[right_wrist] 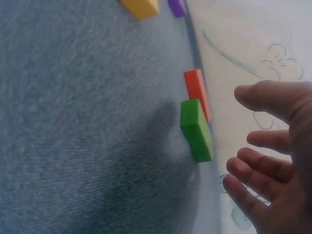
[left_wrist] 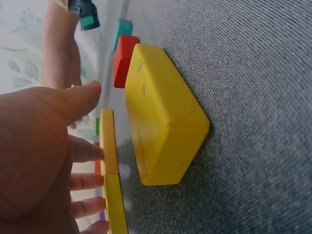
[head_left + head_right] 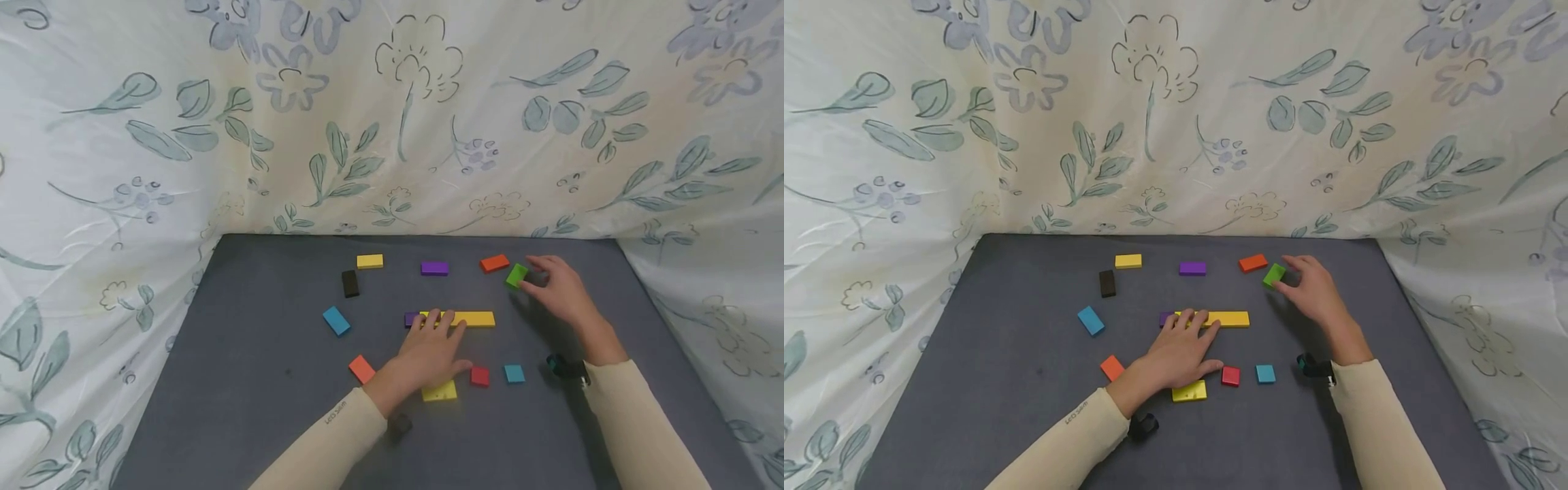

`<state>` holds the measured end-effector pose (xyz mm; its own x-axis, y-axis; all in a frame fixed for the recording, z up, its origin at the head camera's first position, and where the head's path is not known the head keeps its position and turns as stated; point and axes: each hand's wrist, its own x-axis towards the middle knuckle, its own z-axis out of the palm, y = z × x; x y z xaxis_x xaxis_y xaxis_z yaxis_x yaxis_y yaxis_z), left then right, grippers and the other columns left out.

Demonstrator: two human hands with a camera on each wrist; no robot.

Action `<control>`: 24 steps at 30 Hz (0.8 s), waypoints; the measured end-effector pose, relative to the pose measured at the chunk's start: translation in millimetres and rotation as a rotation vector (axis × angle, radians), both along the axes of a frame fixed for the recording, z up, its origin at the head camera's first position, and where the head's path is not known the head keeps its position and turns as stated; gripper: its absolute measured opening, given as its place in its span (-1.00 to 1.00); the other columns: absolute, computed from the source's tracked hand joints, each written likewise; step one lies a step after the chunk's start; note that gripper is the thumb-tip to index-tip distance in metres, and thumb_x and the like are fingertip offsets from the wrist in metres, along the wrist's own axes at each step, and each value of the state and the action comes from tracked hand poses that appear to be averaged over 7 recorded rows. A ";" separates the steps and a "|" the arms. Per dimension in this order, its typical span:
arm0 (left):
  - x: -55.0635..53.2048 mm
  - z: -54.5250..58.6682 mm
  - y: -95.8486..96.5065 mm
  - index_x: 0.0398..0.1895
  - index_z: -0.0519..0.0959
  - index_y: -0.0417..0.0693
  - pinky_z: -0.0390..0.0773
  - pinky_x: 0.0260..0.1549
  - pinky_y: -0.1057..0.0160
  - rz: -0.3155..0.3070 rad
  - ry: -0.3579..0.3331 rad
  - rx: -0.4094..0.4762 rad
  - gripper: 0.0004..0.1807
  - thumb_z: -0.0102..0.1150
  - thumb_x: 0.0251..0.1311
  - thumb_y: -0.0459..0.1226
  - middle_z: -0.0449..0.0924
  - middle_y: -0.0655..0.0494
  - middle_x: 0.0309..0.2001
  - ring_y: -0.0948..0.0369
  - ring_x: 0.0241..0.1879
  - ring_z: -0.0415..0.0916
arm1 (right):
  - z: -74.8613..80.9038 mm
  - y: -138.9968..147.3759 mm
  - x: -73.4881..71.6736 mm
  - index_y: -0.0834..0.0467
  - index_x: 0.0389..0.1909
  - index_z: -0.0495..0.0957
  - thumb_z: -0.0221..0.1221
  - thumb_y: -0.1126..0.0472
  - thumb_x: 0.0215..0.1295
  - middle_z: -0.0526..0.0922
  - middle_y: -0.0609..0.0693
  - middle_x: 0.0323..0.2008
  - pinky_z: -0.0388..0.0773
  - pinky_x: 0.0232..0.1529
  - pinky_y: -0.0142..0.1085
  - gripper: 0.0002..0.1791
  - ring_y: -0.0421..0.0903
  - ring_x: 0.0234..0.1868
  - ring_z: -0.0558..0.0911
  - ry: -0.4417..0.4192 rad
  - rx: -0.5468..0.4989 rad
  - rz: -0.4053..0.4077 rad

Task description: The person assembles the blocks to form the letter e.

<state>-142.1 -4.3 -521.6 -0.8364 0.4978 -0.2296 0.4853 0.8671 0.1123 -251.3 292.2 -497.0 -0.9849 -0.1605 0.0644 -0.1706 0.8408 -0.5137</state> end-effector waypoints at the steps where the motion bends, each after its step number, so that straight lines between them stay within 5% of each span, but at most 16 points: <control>1: 0.1 -0.1 0.3 0.79 0.07 0.29 0.03 0.60 -0.15 0.001 0.001 -0.003 -0.12 -0.14 0.55 0.40 -0.06 0.11 0.75 -0.02 0.69 -0.10 | -1.7 0.5 -1.3 0.37 0.53 0.39 0.40 0.05 0.49 0.44 0.40 0.33 0.52 0.15 0.33 -0.23 0.39 0.18 0.57 -0.006 0.003 0.000; 24: 3.7 3.0 0.3 0.80 0.06 0.28 0.04 0.60 -0.14 0.002 0.012 -0.025 -0.10 -0.11 0.55 0.39 -0.06 0.12 0.75 -0.02 0.70 -0.09 | -29.2 3.7 -20.3 0.50 0.50 0.34 0.45 0.08 0.41 0.48 0.45 0.25 0.44 0.28 0.34 -0.14 0.38 0.21 0.53 -0.054 0.041 -0.026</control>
<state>-138.4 -4.0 -518.5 -0.8403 0.4900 -0.2318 0.4844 0.8707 0.0848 -271.6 295.9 -526.2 -0.9906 -0.1365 0.0044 -0.1214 0.8650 -0.4868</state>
